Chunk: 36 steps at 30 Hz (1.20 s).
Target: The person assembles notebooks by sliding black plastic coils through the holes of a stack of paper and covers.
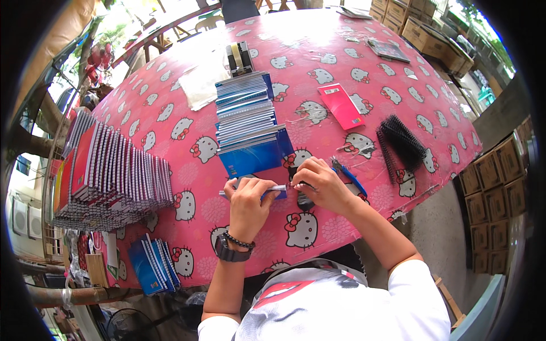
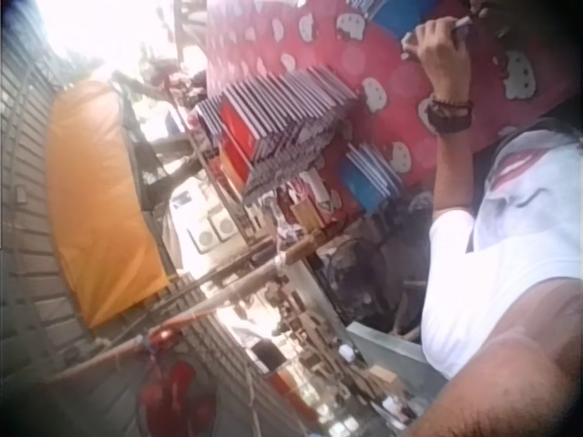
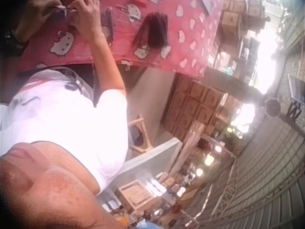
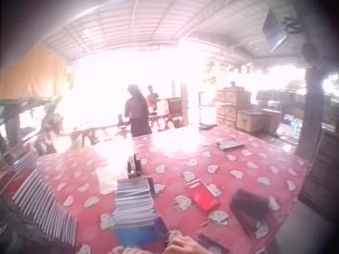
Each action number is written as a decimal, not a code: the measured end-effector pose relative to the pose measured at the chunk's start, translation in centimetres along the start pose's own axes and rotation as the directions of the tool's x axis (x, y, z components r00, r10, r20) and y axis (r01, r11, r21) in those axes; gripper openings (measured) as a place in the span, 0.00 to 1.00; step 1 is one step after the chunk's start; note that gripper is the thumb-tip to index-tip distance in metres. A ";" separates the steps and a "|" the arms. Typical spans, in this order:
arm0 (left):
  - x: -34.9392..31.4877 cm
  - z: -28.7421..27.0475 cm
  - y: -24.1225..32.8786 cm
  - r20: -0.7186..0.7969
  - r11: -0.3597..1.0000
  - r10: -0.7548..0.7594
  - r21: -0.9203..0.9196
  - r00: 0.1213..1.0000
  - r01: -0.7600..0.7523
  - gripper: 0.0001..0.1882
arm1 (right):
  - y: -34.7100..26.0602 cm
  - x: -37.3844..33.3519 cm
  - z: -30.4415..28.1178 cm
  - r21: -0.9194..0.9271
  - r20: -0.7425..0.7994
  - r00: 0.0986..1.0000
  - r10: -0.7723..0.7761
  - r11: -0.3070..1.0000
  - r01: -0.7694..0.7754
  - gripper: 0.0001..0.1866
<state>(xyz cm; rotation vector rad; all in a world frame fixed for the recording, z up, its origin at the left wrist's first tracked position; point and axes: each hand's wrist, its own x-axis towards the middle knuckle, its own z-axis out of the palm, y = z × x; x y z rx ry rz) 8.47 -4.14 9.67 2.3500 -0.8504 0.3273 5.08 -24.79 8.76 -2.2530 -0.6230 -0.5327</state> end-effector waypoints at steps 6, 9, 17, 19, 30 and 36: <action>0.4 -0.2 -0.2 0.028 1.000 0.024 0.000 0.999 -0.024 0.06 | 0.0 0.2 -0.2 0.013 -0.074 0.991 -0.107 0.994 0.108 0.15; 0.3 0.1 -0.1 0.007 1.000 0.019 0.007 1.000 -0.019 0.06 | 0.9 -0.4 0.0 0.082 0.092 0.995 -0.028 0.996 0.020 0.18; -0.8 1.2 1.3 -0.066 1.000 0.007 -0.018 0.998 -0.008 0.15 | -0.5 -0.4 -0.3 0.124 0.125 0.991 0.041 0.991 -0.056 0.26; -0.9 1.4 1.4 -0.101 0.999 0.026 -0.035 0.995 -0.029 0.15 | -0.6 -0.2 -0.5 0.167 0.212 0.972 0.099 0.977 -0.136 0.25; -0.9 0.3 1.1 0.039 0.995 0.098 -0.004 0.994 -0.098 0.11 | 3.2 -1.3 -2.7 -0.146 0.486 0.847 0.214 0.976 -0.163 0.48; -0.8 -0.9 0.6 -0.047 0.997 0.083 0.007 0.995 -0.083 0.17 | 2.9 -1.2 -2.0 -0.262 0.391 0.897 0.206 0.959 -0.106 0.46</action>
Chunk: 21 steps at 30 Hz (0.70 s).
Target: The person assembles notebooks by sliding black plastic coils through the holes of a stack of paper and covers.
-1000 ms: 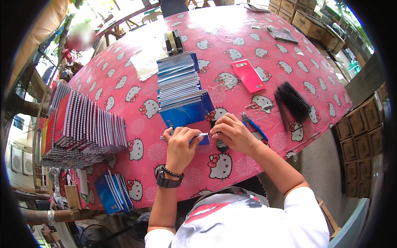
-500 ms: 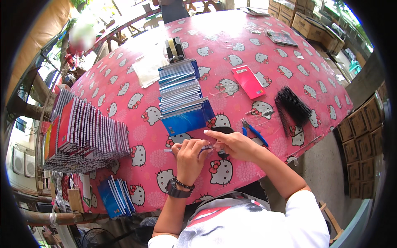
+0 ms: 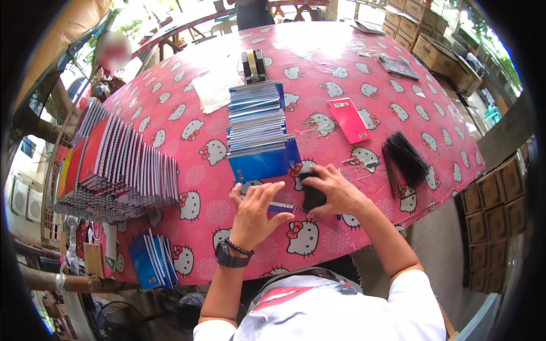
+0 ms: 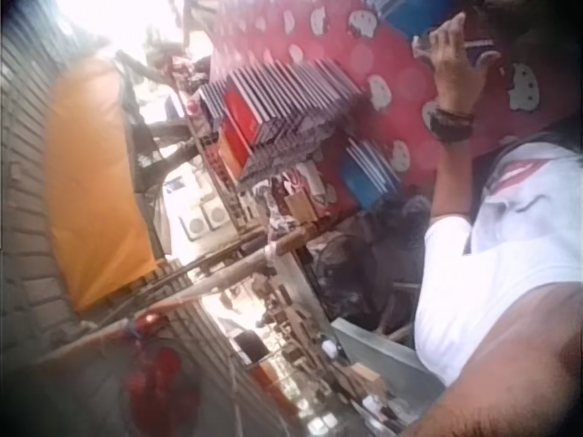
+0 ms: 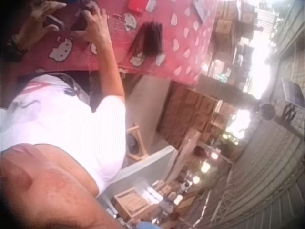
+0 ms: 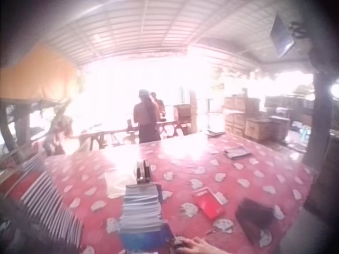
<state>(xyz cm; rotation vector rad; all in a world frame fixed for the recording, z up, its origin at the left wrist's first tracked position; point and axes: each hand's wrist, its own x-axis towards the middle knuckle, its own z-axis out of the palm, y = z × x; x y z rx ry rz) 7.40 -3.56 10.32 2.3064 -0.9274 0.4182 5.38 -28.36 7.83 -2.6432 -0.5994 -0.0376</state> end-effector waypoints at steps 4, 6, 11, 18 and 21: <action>-1.3 -0.5 -2.5 -0.007 0.999 -0.016 0.047 1.000 0.016 0.14 | 0.5 -0.3 -0.7 0.005 -0.091 0.990 0.104 0.995 -0.104 0.42; -1.9 -0.3 -2.5 -0.005 0.999 0.020 0.032 1.000 -0.020 0.12 | 0.5 -0.4 -0.8 -0.006 -0.063 0.993 0.102 0.995 -0.102 0.41; -2.2 -0.1 -1.5 -0.008 1.000 0.004 -0.010 1.000 -0.004 0.13 | 0.5 -0.4 -0.9 0.522 -0.076 0.987 0.144 0.849 -0.084 0.33; -2.3 0.4 -1.8 -0.061 0.999 0.016 -0.033 0.998 -0.018 0.14 | -1.8 0.3 -0.7 0.620 0.065 0.985 0.162 0.766 -0.167 0.34; -2.4 0.4 -1.8 -0.059 0.999 0.013 -0.033 0.998 -0.015 0.15 | -3.1 0.9 -1.8 0.862 -0.057 0.996 -0.062 0.500 0.080 0.26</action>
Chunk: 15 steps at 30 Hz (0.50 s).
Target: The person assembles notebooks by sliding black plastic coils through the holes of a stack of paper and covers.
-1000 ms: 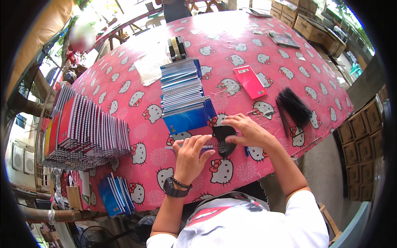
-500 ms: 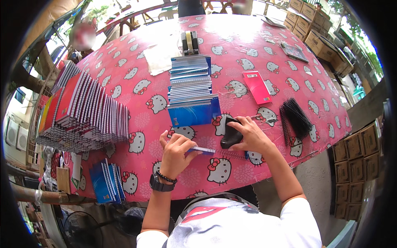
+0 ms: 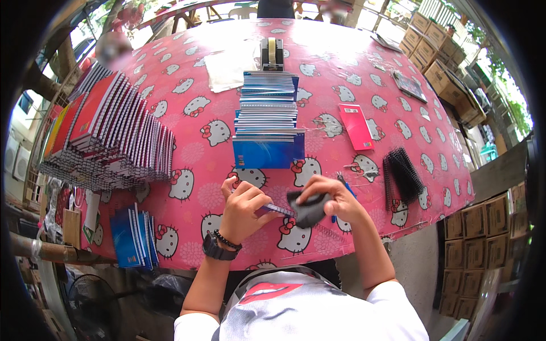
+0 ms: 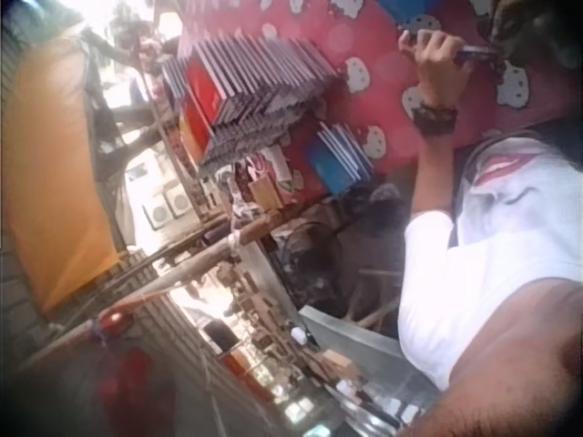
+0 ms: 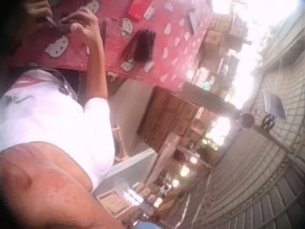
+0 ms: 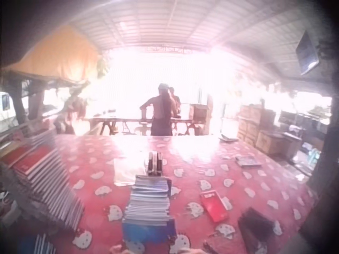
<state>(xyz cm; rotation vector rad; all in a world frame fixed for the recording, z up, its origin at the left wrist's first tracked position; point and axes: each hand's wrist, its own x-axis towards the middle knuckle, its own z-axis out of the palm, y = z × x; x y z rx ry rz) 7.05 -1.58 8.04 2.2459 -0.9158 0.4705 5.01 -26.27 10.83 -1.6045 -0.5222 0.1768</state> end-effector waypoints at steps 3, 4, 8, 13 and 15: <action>0.1 -0.2 0.0 -0.002 0.999 -0.016 0.038 1.000 0.016 0.15 | 0.2 1.1 0.3 -0.264 -0.056 0.985 0.161 0.949 -0.170 0.24; 0.1 -0.2 0.0 -0.016 1.000 -0.013 0.021 1.000 0.014 0.15 | 0.7 1.1 0.0 -0.287 -0.116 0.976 0.186 0.934 -0.212 0.23; -0.9 -0.1 -0.4 -0.149 0.998 -0.056 -0.030 0.987 0.052 0.31 | 0.8 1.5 1.1 -0.053 0.070 0.994 0.083 0.995 -0.079 0.31; -1.3 1.6 -1.8 -0.362 0.903 -0.257 -0.421 0.896 0.088 0.47 | 2.4 1.7 0.2 -0.157 -0.115 0.988 0.104 0.980 -0.122 0.29; -2.0 2.3 -2.8 -0.208 0.755 -0.343 -0.641 0.916 0.137 0.42 | 2.0 2.0 1.0 0.107 0.042 0.999 0.011 0.994 -0.015 0.39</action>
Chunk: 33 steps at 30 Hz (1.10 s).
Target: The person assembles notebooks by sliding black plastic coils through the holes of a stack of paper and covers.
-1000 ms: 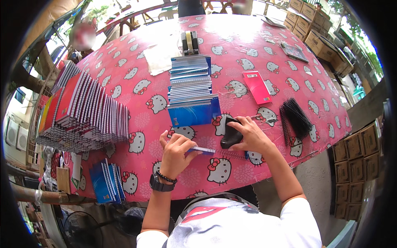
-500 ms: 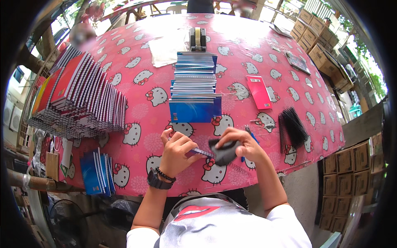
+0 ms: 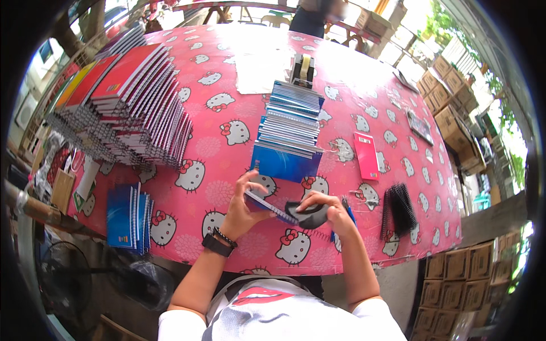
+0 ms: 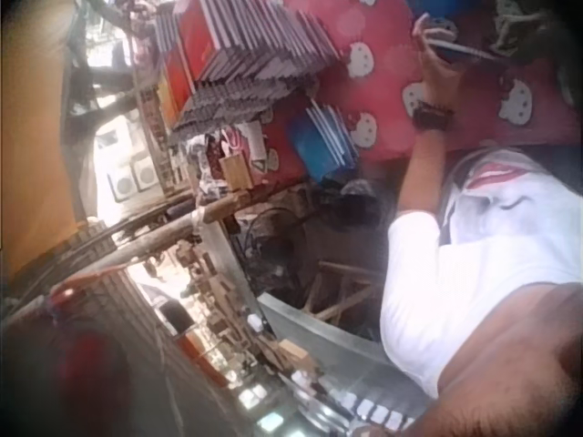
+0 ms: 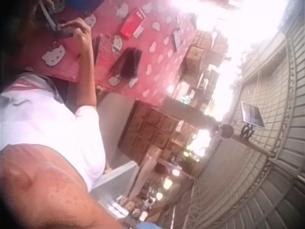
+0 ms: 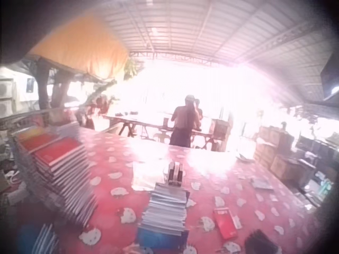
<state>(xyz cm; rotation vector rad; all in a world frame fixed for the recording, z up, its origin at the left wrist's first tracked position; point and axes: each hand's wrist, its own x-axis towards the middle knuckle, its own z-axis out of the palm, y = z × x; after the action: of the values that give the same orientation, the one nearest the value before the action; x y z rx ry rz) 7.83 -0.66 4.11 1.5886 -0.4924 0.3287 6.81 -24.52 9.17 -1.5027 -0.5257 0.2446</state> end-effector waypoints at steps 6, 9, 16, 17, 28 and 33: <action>-0.9 -0.5 -2.0 0.163 0.929 -0.257 -0.230 0.953 0.290 0.26 | -0.8 2.0 -0.1 -0.104 0.026 0.999 0.038 0.994 -0.035 0.31; -0.7 -0.5 -1.6 0.182 0.932 -0.266 -0.203 0.947 0.301 0.24 | 0.5 2.5 -0.3 -0.262 -0.028 0.991 0.132 0.956 -0.135 0.27; -0.5 -0.7 -0.9 0.220 0.920 -0.322 -0.159 0.921 0.359 0.24 | 0.2 3.9 0.3 -0.658 -0.062 0.986 0.155 0.736 -0.158 0.33; -0.6 -0.8 -0.7 0.231 0.916 -0.339 -0.140 0.912 0.376 0.24 | 0.9 3.4 0.3 -0.506 -0.063 0.986 0.152 0.847 -0.163 0.32; -0.8 -0.8 -0.5 0.211 0.919 -0.330 -0.152 0.920 0.364 0.24 | 0.8 4.4 2.3 -0.277 -0.083 0.980 0.181 0.940 -0.197 0.23; -0.7 -0.8 -0.5 0.257 0.922 -0.305 -0.162 0.917 0.352 0.22 | 0.8 3.9 0.8 -0.575 -0.273 0.929 0.250 0.732 -0.366 0.26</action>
<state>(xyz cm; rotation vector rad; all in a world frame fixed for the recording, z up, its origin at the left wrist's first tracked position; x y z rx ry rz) 7.52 0.25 3.42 1.4816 -0.4072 -0.1605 9.96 -21.89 9.12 -2.2453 -0.2010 0.2008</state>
